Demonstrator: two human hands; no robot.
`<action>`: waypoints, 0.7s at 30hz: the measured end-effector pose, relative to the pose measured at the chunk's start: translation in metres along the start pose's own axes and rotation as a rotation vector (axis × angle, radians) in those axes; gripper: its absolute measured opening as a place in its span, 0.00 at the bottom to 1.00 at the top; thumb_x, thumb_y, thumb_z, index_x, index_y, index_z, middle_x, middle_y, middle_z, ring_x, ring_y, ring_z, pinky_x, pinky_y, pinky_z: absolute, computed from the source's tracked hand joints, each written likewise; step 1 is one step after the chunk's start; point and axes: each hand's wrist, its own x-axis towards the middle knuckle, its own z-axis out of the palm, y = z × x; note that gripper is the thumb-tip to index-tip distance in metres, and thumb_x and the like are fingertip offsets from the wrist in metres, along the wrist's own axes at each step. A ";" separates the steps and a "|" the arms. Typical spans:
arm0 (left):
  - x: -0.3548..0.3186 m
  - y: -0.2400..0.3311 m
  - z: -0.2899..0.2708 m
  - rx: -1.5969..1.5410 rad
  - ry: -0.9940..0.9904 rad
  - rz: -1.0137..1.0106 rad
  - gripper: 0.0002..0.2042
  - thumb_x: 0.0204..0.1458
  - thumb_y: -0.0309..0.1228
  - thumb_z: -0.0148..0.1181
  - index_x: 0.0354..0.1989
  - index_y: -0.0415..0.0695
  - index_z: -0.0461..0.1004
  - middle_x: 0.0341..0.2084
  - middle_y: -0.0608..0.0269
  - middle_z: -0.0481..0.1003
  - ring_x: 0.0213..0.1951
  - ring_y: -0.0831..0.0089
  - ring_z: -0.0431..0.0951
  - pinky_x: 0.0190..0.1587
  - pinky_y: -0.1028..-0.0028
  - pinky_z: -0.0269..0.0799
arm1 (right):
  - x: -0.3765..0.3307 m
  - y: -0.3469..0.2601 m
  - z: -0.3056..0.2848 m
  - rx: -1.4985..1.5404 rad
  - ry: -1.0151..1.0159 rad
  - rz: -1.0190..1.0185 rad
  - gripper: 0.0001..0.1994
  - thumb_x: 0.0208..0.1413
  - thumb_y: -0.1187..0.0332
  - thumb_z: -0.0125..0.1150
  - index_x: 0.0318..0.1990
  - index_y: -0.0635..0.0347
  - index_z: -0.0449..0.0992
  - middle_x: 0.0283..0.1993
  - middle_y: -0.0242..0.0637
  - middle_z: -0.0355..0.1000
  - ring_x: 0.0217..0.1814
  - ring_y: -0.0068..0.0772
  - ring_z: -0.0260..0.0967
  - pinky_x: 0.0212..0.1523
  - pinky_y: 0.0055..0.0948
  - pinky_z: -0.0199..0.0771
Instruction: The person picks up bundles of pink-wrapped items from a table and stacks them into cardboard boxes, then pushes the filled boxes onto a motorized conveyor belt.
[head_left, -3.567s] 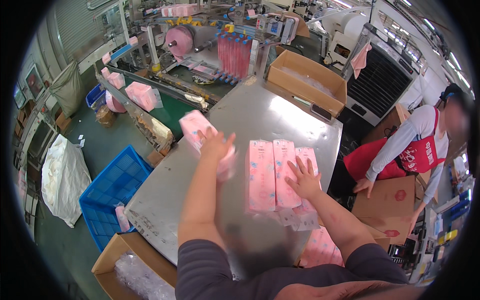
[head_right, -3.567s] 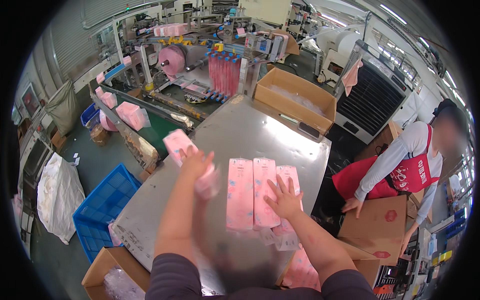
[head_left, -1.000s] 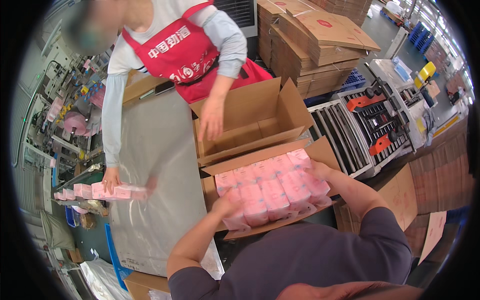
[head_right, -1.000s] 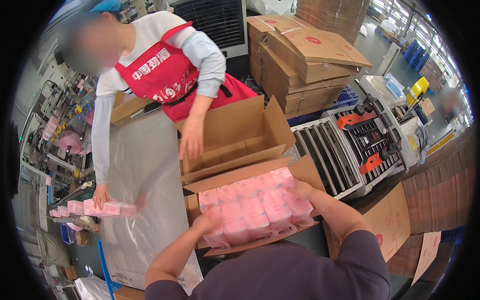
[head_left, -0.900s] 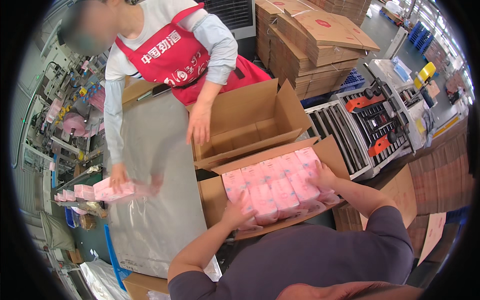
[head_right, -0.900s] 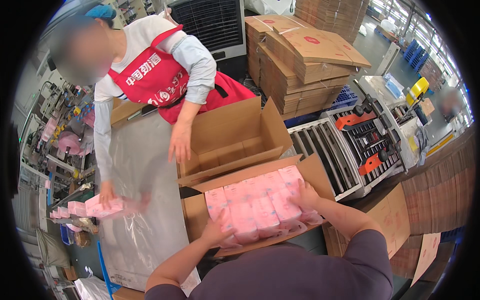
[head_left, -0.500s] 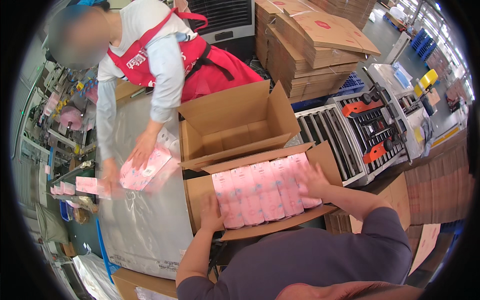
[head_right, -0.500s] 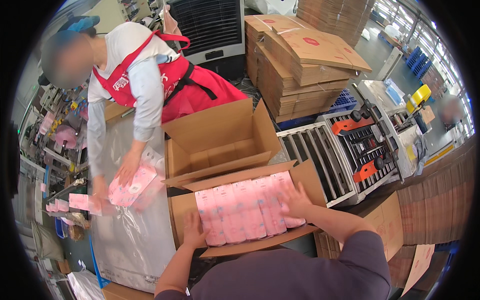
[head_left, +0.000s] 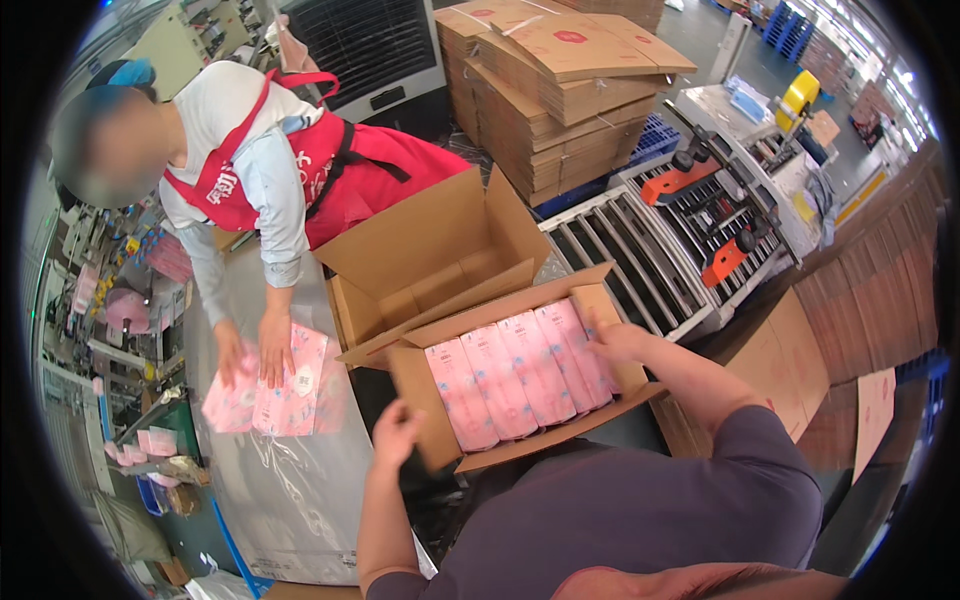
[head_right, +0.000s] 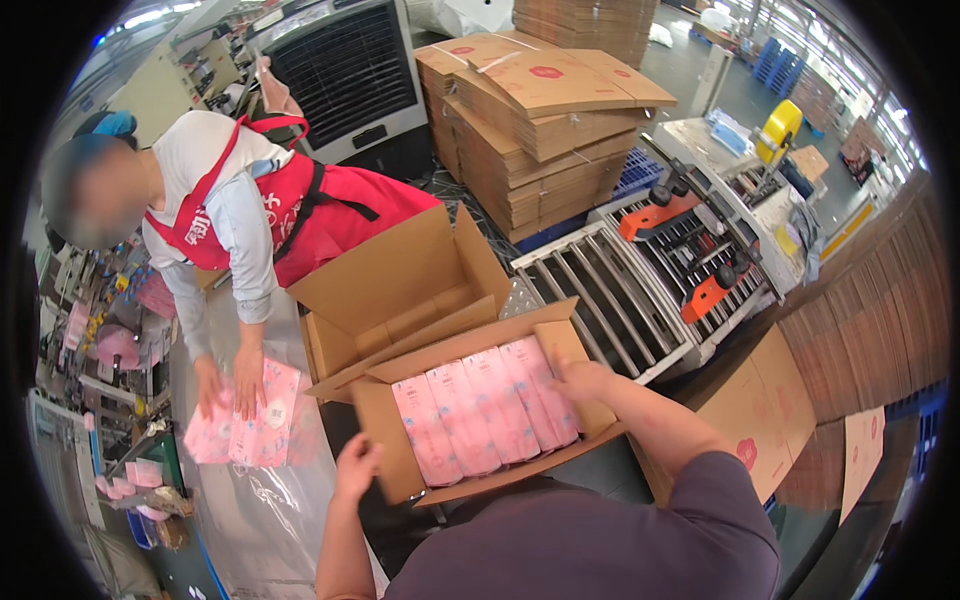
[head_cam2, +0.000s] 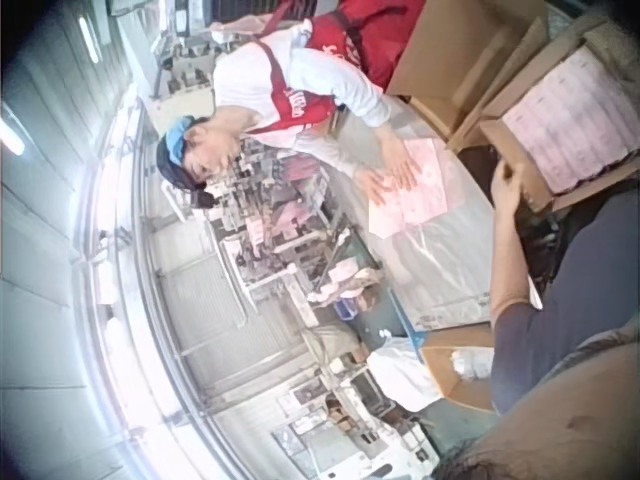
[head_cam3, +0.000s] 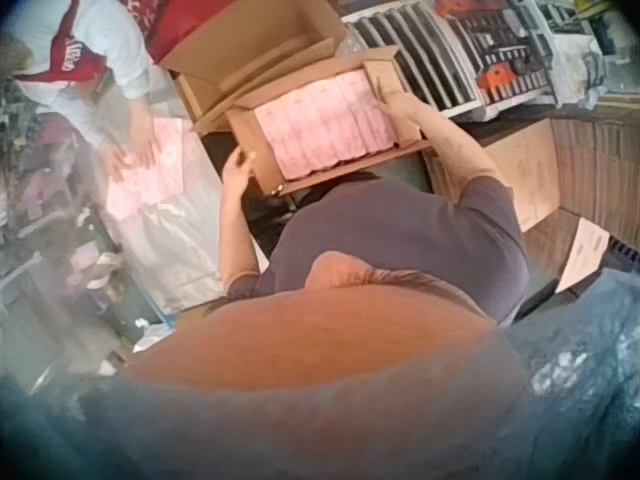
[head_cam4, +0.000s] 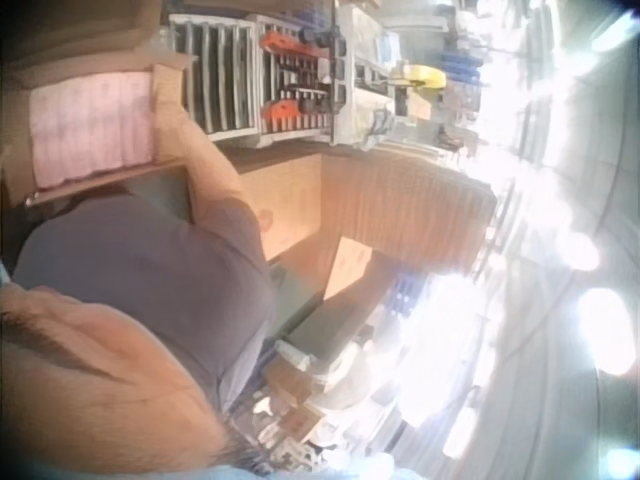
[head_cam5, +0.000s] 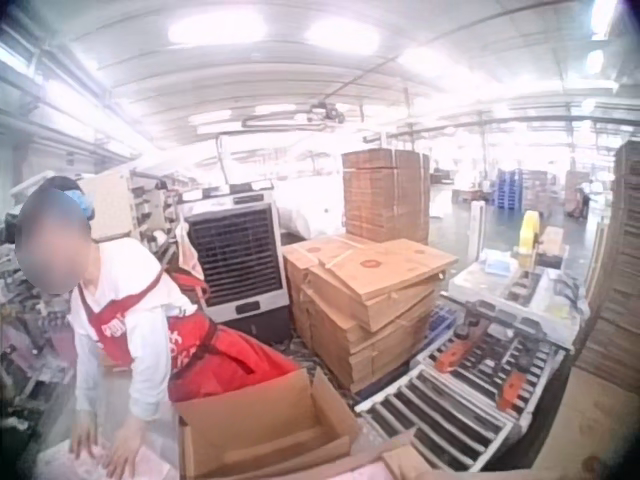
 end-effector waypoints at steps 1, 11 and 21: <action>-0.014 0.044 0.036 0.103 -0.230 -0.013 0.47 0.48 0.52 0.68 0.70 0.37 0.51 0.56 0.35 0.69 0.58 0.47 0.71 0.60 0.54 0.68 | 0.019 0.002 0.034 0.121 0.034 -0.073 0.39 0.60 0.53 0.53 0.69 0.70 0.46 0.49 0.64 0.73 0.52 0.58 0.73 0.55 0.45 0.71; 0.066 -0.049 0.101 1.037 0.250 0.027 0.62 0.34 0.61 0.71 0.71 0.37 0.42 0.73 0.45 0.39 0.73 0.51 0.40 0.68 0.45 0.48 | 0.025 -0.091 -0.054 -0.242 0.788 -0.438 0.29 0.59 0.57 0.57 0.65 0.60 0.62 0.62 0.47 0.66 0.68 0.46 0.59 0.69 0.45 0.55; 0.060 -0.112 0.106 -0.088 0.495 0.076 0.34 0.62 0.41 0.52 0.69 0.35 0.46 0.63 0.42 0.59 0.61 0.54 0.65 0.63 0.60 0.62 | -0.035 -0.015 0.117 -0.178 0.693 -0.140 0.29 0.58 0.49 0.53 0.63 0.53 0.66 0.66 0.39 0.62 0.72 0.40 0.54 0.73 0.61 0.39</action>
